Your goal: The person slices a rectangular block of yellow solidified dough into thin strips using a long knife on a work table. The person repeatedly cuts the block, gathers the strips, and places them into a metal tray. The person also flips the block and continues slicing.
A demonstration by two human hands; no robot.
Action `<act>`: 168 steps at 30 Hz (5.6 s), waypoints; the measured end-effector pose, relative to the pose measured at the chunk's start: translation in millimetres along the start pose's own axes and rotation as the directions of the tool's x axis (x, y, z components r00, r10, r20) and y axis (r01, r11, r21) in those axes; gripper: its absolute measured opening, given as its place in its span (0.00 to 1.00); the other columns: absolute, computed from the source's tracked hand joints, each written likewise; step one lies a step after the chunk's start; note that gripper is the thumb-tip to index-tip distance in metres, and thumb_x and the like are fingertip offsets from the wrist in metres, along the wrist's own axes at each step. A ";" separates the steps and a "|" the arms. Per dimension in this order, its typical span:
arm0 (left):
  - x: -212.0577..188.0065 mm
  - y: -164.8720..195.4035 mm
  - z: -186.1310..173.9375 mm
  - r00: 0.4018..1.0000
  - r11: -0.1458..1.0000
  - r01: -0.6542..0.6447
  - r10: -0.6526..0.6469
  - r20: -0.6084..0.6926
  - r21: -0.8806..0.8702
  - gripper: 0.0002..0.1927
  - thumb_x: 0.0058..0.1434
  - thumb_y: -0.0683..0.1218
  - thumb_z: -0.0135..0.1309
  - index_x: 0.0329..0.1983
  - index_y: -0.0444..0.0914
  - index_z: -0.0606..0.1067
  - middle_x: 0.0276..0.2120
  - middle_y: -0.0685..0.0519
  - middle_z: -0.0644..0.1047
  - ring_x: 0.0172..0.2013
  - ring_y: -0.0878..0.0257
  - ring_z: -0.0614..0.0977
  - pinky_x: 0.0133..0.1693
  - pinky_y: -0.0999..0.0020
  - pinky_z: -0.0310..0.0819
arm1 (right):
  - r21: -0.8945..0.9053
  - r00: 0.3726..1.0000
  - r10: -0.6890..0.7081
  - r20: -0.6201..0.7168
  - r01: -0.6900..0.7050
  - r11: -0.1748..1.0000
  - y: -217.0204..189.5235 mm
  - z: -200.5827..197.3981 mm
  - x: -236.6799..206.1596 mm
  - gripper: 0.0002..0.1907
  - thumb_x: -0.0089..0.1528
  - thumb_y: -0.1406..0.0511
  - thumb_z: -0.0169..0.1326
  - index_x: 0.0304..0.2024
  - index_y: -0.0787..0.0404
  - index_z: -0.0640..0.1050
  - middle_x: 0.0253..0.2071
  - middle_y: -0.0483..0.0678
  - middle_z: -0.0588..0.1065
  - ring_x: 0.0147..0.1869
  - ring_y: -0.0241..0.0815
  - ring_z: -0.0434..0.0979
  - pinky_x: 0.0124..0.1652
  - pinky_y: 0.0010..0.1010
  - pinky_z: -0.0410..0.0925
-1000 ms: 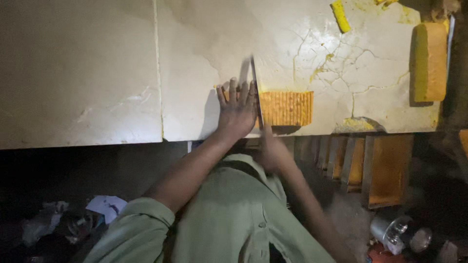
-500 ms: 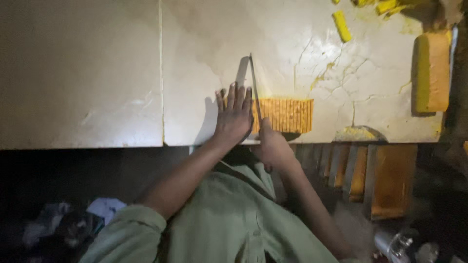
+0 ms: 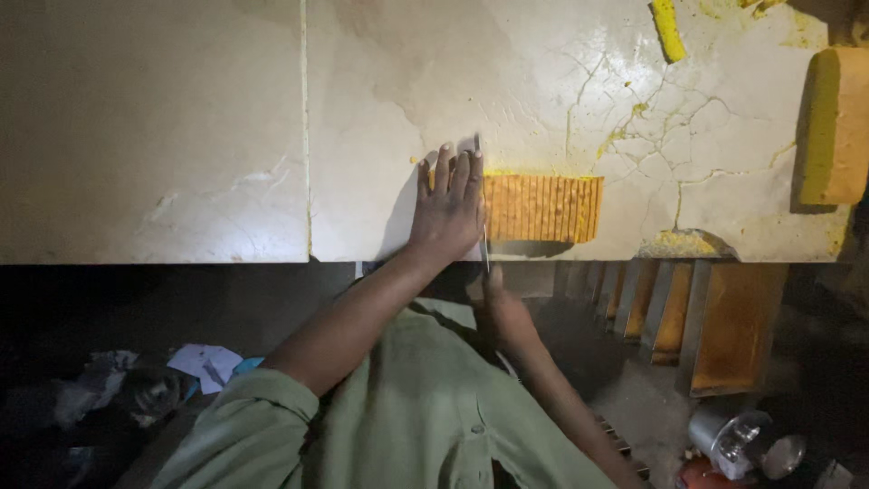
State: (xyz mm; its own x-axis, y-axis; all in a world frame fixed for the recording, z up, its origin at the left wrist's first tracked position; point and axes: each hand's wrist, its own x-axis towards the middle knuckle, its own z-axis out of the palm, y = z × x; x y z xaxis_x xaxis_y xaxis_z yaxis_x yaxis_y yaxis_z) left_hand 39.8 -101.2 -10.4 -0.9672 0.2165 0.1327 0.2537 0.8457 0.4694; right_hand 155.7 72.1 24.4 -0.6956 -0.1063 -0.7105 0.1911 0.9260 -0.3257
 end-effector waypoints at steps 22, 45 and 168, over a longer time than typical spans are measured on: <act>-1.4 -12.2 -6.3 1.000 0.995 -0.009 0.011 0.016 -0.102 0.35 0.67 0.48 0.46 0.73 0.24 0.55 0.71 0.30 0.58 0.74 0.38 0.53 0.71 0.38 0.46 | 0.070 0.991 0.131 0.019 -0.132 0.989 1.5 14.7 39.0 0.39 0.66 0.66 0.50 0.74 0.66 0.46 0.43 0.65 0.76 0.38 0.64 0.81 0.37 0.51 0.77; -10.7 -31.3 -1.5 0.998 0.983 -0.063 0.060 -0.019 -0.175 0.33 0.71 0.44 0.46 0.75 0.26 0.56 0.72 0.33 0.59 0.75 0.37 0.53 0.74 0.49 0.49 | -0.038 0.982 -0.131 -0.135 0.127 0.991 -55.7 -38.5 51.4 0.49 0.51 0.67 0.63 0.67 0.72 0.50 0.43 0.71 0.76 0.48 0.68 0.79 0.44 0.51 0.72; -52.9 -57.4 -30.0 0.993 0.989 0.083 -0.092 0.071 0.119 0.35 0.73 0.56 0.38 0.80 0.45 0.47 0.76 0.35 0.46 0.73 0.27 0.43 0.65 0.19 0.34 | 0.094 0.968 -0.067 -0.243 0.092 0.991 -104.2 38.5 16.7 0.23 0.64 0.66 0.48 0.55 0.71 0.57 0.31 0.70 0.77 0.38 0.74 0.79 0.37 0.61 0.70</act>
State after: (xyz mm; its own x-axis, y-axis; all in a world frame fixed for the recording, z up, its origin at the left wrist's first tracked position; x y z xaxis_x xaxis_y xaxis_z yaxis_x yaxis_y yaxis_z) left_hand 76.7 -175.8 -18.2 -0.9848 0.1716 0.0268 0.1692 0.9130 0.3712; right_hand 150.8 -40.2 22.5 -0.8541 -0.0774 -0.5143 0.1899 0.8742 -0.4469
